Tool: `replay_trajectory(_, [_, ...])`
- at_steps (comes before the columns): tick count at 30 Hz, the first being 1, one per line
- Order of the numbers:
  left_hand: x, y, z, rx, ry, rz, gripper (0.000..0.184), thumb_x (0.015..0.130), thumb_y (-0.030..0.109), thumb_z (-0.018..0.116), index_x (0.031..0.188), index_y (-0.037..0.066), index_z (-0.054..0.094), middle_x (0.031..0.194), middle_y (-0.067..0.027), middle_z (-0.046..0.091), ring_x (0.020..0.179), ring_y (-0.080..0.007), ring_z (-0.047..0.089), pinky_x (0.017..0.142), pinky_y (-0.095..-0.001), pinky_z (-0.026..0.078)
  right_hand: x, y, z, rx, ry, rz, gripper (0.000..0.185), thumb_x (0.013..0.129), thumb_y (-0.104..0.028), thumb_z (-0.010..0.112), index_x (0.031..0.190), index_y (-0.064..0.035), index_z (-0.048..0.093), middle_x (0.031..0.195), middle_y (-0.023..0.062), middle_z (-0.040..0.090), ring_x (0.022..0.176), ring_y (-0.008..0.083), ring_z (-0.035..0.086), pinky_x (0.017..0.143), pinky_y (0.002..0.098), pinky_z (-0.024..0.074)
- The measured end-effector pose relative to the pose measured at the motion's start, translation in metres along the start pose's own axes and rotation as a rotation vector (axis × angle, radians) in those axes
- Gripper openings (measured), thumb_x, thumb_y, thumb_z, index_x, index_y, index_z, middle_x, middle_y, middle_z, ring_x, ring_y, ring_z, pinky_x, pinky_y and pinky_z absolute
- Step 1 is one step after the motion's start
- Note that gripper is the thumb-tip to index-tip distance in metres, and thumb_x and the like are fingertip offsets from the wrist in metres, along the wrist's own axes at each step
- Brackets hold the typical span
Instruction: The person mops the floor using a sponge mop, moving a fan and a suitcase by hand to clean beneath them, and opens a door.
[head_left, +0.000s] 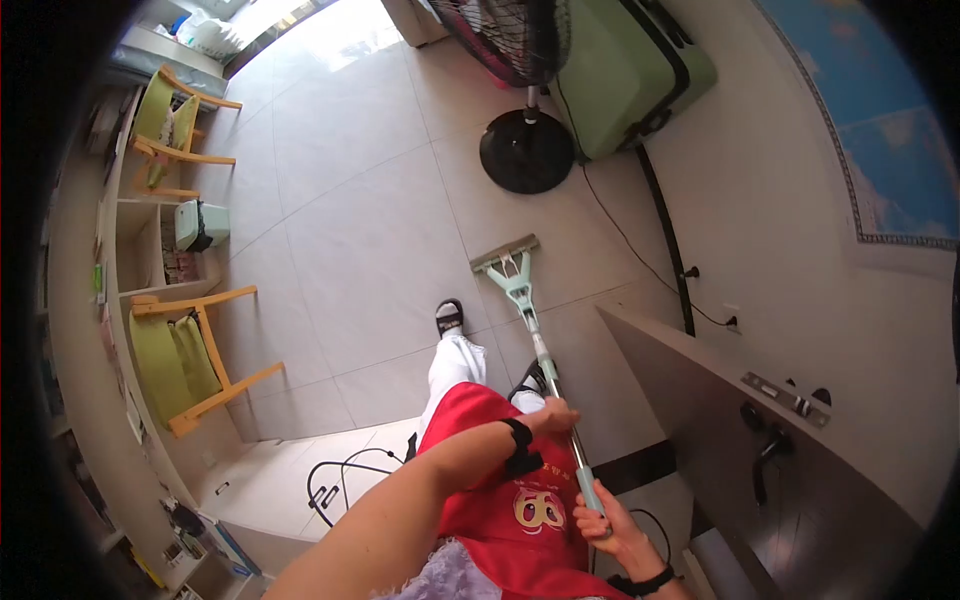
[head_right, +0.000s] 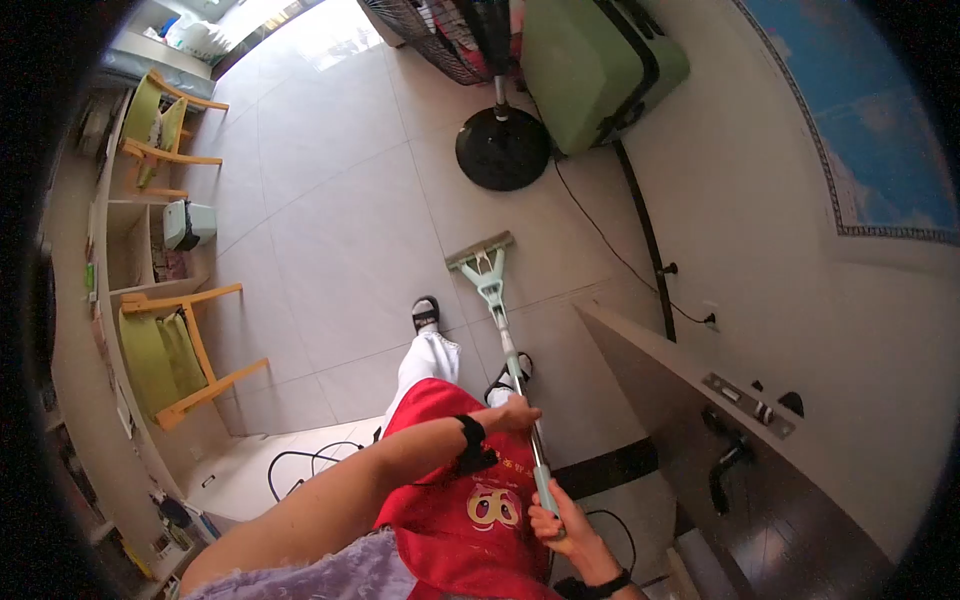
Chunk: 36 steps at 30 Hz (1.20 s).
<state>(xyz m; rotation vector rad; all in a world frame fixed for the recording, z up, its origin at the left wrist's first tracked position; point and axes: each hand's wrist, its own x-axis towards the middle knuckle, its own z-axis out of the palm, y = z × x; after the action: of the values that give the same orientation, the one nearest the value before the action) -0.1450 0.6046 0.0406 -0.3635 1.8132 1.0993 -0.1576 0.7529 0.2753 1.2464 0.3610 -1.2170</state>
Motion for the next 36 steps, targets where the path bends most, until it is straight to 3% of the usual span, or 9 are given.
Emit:
replay_trajectory(5, [-0.038,0.039,0.056,-0.577,0.107,-0.189,0.047,0.077,0.029,0.053,0.098,-0.014,0.05,0.08,-0.0242,0.06,0.078,-0.0348,0.062,0.066,-0.0381,0.05,-0.046,0.022,-0.022,-0.04,-0.017,0.009,0.033,0.091,-0.04,0.041,0.084,-0.0073,0.045,0.054,-0.0024,0.032,0.038,0.0036,0.028,0.033,0.0168,0.0269])
replay_trajectory(8, [-0.075,0.056,0.016,-0.881,0.211,-0.053,0.05,0.073,0.024,0.057,0.095,-0.018,0.043,0.076,-0.0264,0.058,0.074,-0.0331,0.062,0.063,-0.0381,0.051,-0.05,0.021,-0.015,-0.073,-0.04,-0.009,0.031,0.092,-0.038,0.039,0.084,-0.0088,0.046,0.053,-0.0027,0.032,0.038,0.0044,0.028,0.031,0.0171,0.0251])
replay_trajectory(13, [-0.032,0.045,-0.039,-0.917,0.353,0.075,0.044,0.071,0.017,0.055,0.096,-0.015,0.036,0.071,-0.023,0.058,0.055,-0.0295,0.061,0.045,-0.0361,0.051,-0.014,-0.013,0.011,0.016,-0.143,-0.097,0.029,0.093,-0.034,0.04,0.084,-0.0073,0.046,0.054,-0.002,0.034,0.037,0.0038,0.03,0.03,0.0163,0.0261])
replay_trajectory(20, [0.034,0.039,-0.1,-0.931,0.185,-0.049,0.026,0.074,0.018,0.055,0.06,-0.004,0.051,0.054,-0.0137,0.055,0.048,-0.0252,0.06,0.04,-0.0377,0.05,0.036,-0.061,0.033,0.105,-0.199,-0.217,0.031,0.091,-0.036,0.045,0.084,-0.0055,0.045,0.055,-0.0021,0.036,0.038,0.0021,0.034,0.031,0.0148,0.0303])
replay_trajectory(25, [0.037,0.015,0.007,-0.617,0.231,0.07,0.029,0.07,0.023,0.059,0.076,-0.005,0.059,0.071,-0.0176,0.062,0.07,-0.0255,0.064,0.061,-0.0365,0.053,0.009,-0.006,-0.005,0.158,-0.098,-0.113,0.034,0.089,-0.039,0.047,0.082,-0.0063,0.046,0.054,-0.0029,0.034,0.038,0.0026,0.031,0.032,0.0146,0.0277])
replay_trajectory(29, [0.039,0.019,0.083,-0.305,0.005,-0.065,0.037,0.075,0.033,0.058,0.084,-0.003,0.061,0.077,-0.0174,0.063,0.073,-0.0271,0.063,0.061,-0.0387,0.051,-0.037,0.029,-0.028,0.184,-0.064,-0.057,0.035,0.089,-0.04,0.046,0.083,-0.0056,0.045,0.056,-0.0021,0.034,0.04,0.0037,0.032,0.035,0.0153,0.0287])
replay_trajectory(32, [-0.048,0.067,0.016,-0.423,-0.435,-0.097,0.052,0.085,0.047,0.041,0.085,0.0,0.061,0.079,-0.0121,0.063,0.069,-0.023,0.062,0.058,-0.034,0.05,-0.064,0.034,-0.024,0.224,-0.099,-0.011,0.033,0.09,-0.037,0.045,0.085,-0.0042,0.044,0.059,-0.0008,0.035,0.043,0.0048,0.034,0.039,0.0164,0.0311])
replay_trajectory(34, [-0.093,0.093,-0.034,-0.073,-0.208,0.059,0.057,0.085,0.054,0.039,0.092,0.001,0.059,0.075,-0.0122,0.063,0.066,-0.0224,0.062,0.057,-0.0346,0.05,-0.07,0.024,-0.015,0.266,-0.145,-0.055,0.025,0.089,-0.025,0.049,0.088,-0.0013,0.04,0.063,0.0001,0.037,0.047,0.0062,0.038,0.041,0.0177,0.0346])
replay_trajectory(36, [-0.071,0.083,-0.052,-0.524,-0.167,-0.254,0.048,0.078,0.049,0.055,0.089,0.003,0.059,0.072,-0.0122,0.063,0.067,-0.0229,0.063,0.058,-0.0363,0.05,-0.081,0.01,0.011,0.264,-0.11,-0.117,0.023,0.086,-0.018,0.052,0.089,0.0005,0.038,0.063,-0.0004,0.037,0.047,0.0064,0.039,0.041,0.0176,0.0367])
